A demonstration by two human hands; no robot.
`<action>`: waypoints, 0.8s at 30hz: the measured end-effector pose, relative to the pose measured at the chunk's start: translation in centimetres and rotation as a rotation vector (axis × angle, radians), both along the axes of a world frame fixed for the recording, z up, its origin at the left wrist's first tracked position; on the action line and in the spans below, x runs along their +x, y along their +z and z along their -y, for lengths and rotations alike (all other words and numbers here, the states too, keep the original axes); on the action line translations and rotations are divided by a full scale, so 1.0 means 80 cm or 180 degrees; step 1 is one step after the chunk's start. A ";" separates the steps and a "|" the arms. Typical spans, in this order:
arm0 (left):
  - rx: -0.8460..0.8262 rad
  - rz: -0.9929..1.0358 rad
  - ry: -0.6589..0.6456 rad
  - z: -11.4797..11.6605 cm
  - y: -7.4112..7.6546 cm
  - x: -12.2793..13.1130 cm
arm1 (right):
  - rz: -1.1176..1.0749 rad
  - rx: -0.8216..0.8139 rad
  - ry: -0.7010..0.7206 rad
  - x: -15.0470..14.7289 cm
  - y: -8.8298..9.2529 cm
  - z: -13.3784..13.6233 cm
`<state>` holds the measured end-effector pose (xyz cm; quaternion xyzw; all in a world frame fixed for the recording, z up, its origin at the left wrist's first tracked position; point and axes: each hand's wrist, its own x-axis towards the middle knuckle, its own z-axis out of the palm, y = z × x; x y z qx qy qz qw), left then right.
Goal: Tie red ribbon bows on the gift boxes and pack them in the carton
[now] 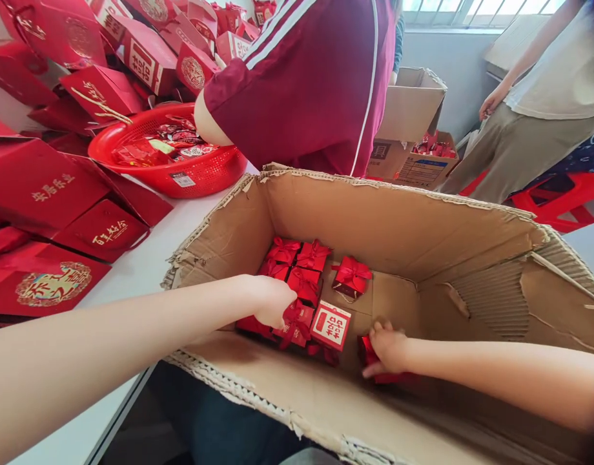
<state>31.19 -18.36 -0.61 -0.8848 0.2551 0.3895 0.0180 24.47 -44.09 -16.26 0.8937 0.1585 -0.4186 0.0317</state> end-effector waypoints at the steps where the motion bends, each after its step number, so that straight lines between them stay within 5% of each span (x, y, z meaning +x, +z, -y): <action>1: 0.0002 0.0017 -0.0010 -0.001 0.003 -0.007 | 0.0150 0.0107 -0.0004 0.004 0.003 -0.005; 8: 0.0057 0.0207 -0.0582 -0.017 0.057 -0.054 | 0.0758 0.0803 0.0091 0.002 -0.023 -0.058; 13: -0.0681 0.0417 -0.0043 -0.040 0.096 -0.097 | 0.0977 0.1292 -0.0381 0.038 -0.039 -0.023; 18: -0.0786 -0.0101 0.0414 -0.062 0.089 -0.120 | 0.1070 0.1813 -0.1350 0.073 -0.045 0.025; 24: -0.0841 -0.0147 0.0754 -0.071 0.073 -0.125 | 0.0435 0.2757 -0.2347 0.057 -0.076 0.022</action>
